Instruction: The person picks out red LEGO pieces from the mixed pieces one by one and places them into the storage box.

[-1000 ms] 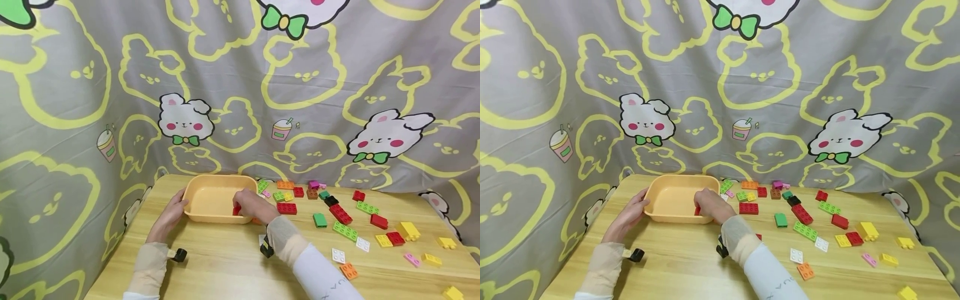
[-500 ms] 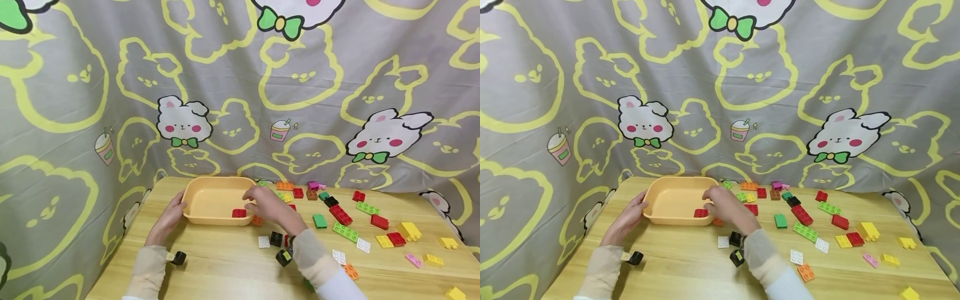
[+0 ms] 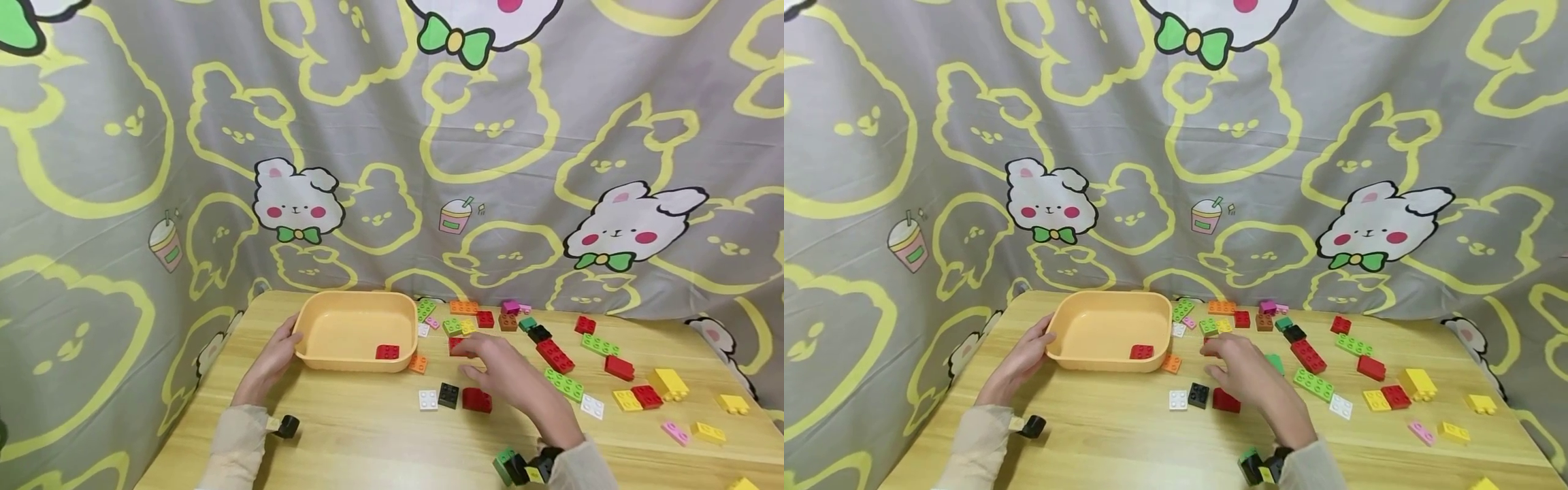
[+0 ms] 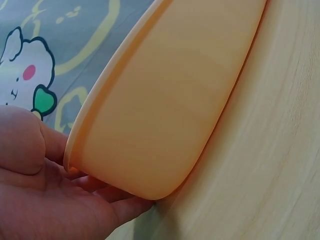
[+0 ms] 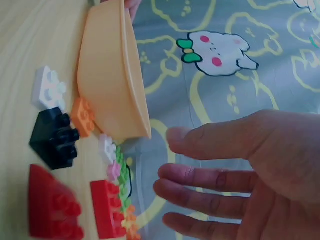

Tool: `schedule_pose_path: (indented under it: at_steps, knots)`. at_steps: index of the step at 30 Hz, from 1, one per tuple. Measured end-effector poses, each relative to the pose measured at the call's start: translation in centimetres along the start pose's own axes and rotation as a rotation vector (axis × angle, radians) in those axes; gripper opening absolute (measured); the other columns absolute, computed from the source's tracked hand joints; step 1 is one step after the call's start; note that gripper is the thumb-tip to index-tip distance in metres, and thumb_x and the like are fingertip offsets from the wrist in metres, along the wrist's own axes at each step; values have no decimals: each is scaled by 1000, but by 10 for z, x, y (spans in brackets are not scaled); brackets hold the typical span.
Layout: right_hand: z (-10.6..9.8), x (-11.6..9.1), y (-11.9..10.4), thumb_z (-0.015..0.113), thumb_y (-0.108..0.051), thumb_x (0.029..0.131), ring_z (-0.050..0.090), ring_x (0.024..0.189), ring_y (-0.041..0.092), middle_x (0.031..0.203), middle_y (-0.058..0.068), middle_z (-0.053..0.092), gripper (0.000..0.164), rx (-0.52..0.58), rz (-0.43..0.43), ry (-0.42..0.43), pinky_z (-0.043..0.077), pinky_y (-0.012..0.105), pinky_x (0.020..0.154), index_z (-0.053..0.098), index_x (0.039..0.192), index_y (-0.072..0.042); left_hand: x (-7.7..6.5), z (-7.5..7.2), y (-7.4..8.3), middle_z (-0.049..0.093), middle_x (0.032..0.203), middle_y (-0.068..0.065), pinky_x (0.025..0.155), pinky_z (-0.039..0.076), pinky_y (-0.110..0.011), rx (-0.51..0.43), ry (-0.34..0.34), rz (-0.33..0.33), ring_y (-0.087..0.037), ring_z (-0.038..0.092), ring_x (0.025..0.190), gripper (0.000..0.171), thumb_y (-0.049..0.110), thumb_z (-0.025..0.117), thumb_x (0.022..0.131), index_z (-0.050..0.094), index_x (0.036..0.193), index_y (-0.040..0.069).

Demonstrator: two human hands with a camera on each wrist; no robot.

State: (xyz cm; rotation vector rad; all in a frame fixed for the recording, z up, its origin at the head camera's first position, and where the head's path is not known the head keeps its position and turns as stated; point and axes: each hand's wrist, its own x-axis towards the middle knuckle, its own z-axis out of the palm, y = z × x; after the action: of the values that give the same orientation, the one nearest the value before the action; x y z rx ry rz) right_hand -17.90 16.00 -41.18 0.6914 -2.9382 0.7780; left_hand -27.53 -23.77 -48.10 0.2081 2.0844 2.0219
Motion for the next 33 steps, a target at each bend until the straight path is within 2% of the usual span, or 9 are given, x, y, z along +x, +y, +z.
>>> schedule_pose_path:
  at_steps: [5, 10, 14, 19, 33]
  knots:
    - [3, -15, 7, 76, -8, 83, 61, 94, 23, 105, 1, 64, 26, 22, 79, -31, 56, 40, 77, 70, 108, -12, -1, -1, 1, 5, 155, -27, 109, 27, -52, 1, -3, -3, -39, 26, 133, 51, -5, 17, 104, 1, 152, -8]
    - [10, -20, 13, 78, -4, 80, 60, 95, 27, 103, 4, 64, 28, 52, 109, -74, 56, 42, 76, 69, 105, -11, -2, 0, 2, 6, 155, -27, 110, 26, -52, -2, 4, -4, -39, 25, 133, 51, -5, 18, 104, 0, 151, -9]
    - [18, -22, 18, 81, -2, 76, 61, 91, 28, 99, 7, 65, 29, 54, 81, -115, 56, 43, 75, 69, 103, -6, -1, 0, 2, 6, 155, -28, 110, 26, -52, 3, 8, -7, -40, 24, 134, 51, -5, 18, 104, 1, 151, -9]
    - [26, -23, 23, 84, -5, 73, 59, 88, 26, 95, 7, 64, 31, 41, 56, -153, 54, 44, 75, 69, 100, -5, -1, 0, 2, 6, 155, -28, 109, 27, -52, 10, 16, -10, -39, 25, 133, 51, -5, 18, 103, 1, 152, -8]
    - [36, -20, 32, 83, 0, 70, 57, 80, 18, 90, 4, 65, 28, 35, 63, -140, 55, 37, 70, 71, 94, -5, 0, 1, 3, 6, 156, -27, 110, 25, -49, 34, 13, -14, -37, 23, 135, 50, -4, 18, 105, 0, 152, -8]
